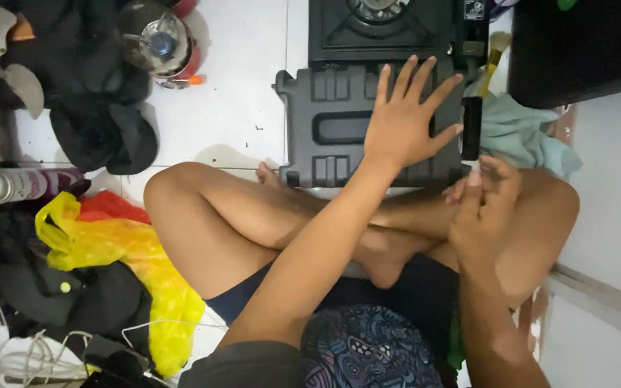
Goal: A person uses a manual screwdriver to remove screws from the plastic casing of an electronic device while sitting on the floor.
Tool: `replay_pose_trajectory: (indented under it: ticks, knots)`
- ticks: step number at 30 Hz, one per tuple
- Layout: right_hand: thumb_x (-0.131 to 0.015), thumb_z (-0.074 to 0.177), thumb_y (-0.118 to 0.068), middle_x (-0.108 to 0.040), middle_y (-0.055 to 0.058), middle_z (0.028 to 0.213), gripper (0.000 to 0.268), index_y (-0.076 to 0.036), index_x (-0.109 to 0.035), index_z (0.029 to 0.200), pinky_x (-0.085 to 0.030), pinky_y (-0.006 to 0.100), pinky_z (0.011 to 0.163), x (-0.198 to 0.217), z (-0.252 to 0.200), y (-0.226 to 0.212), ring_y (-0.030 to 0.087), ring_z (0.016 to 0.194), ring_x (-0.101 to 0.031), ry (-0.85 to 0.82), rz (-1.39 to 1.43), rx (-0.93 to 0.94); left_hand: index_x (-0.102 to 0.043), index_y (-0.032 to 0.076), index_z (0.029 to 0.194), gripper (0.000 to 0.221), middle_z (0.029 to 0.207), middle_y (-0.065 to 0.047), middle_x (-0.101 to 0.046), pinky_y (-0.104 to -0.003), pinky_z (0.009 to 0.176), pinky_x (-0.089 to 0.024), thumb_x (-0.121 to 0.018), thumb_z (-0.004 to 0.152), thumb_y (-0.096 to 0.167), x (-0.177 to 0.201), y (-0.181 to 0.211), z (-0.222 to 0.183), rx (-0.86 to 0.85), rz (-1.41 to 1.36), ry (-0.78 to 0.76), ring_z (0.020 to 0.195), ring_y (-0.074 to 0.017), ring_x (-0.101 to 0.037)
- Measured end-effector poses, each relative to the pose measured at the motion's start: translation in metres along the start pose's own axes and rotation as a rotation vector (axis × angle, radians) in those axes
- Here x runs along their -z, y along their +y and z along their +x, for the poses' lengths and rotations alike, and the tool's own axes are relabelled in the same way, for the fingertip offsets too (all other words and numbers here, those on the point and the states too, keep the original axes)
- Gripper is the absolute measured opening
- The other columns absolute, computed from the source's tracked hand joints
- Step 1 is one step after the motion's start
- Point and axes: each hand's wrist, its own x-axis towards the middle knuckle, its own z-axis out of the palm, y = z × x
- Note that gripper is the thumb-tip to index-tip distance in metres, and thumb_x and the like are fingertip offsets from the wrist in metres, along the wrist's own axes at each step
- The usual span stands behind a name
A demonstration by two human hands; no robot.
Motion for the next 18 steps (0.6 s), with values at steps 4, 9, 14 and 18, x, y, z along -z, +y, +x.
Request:
replay_pose_trajectory:
  ticks: [4, 9, 14, 18]
  knots:
    - [-0.049, 0.114, -0.009, -0.057, 0.004, 0.082, 0.025, -0.002, -0.04, 0.137, -0.043, 0.02, 0.066, 0.0, -0.004, 0.027, 0.01, 0.065, -0.051, 0.142, -0.053, 0.079, -0.037, 0.038, 0.158, 0.076, 0.167, -0.005, -0.031, -0.056, 0.13, -0.007, -0.064, 0.095, 0.072, 0.001, -0.003, 0.0, -0.03, -0.056, -0.026, 0.157, -0.0295, -0.019]
    - [-0.054, 0.104, -0.022, -0.053, 0.002, 0.071, 0.037, 0.001, -0.047, 0.131, -0.034, 0.018, 0.058, 0.013, 0.012, 0.064, 0.008, 0.055, -0.041, 0.04, 0.27, 0.211, -0.048, 0.031, 0.154, 0.076, 0.163, -0.011, -0.037, -0.06, 0.128, -0.012, -0.072, 0.09, 0.062, 0.003, -0.002, 0.0, -0.048, -0.176, 0.076, 0.154, -0.0348, -0.027]
    - [-0.051, 0.105, -0.015, -0.042, -0.004, 0.066, 0.025, -0.001, -0.047, 0.124, -0.026, 0.019, 0.051, 0.018, 0.014, 0.059, 0.005, 0.052, -0.03, -0.116, 0.458, 0.083, -0.047, 0.032, 0.154, 0.075, 0.163, -0.009, -0.037, -0.059, 0.128, -0.009, -0.073, 0.091, 0.061, 0.004, 0.001, 0.0, -0.038, -0.183, 0.051, 0.155, -0.0323, -0.024]
    - [-0.048, 0.107, -0.012, -0.046, -0.003, 0.065, 0.013, -0.002, -0.057, 0.112, -0.028, 0.019, 0.052, 0.03, 0.029, 0.057, 0.006, 0.053, -0.034, -0.273, 0.448, -0.041, -0.046, 0.033, 0.155, 0.074, 0.164, -0.009, -0.036, -0.058, 0.128, -0.007, -0.071, 0.091, 0.062, 0.005, 0.0, 0.0, -0.03, -0.175, 0.036, 0.155, -0.0324, -0.023]
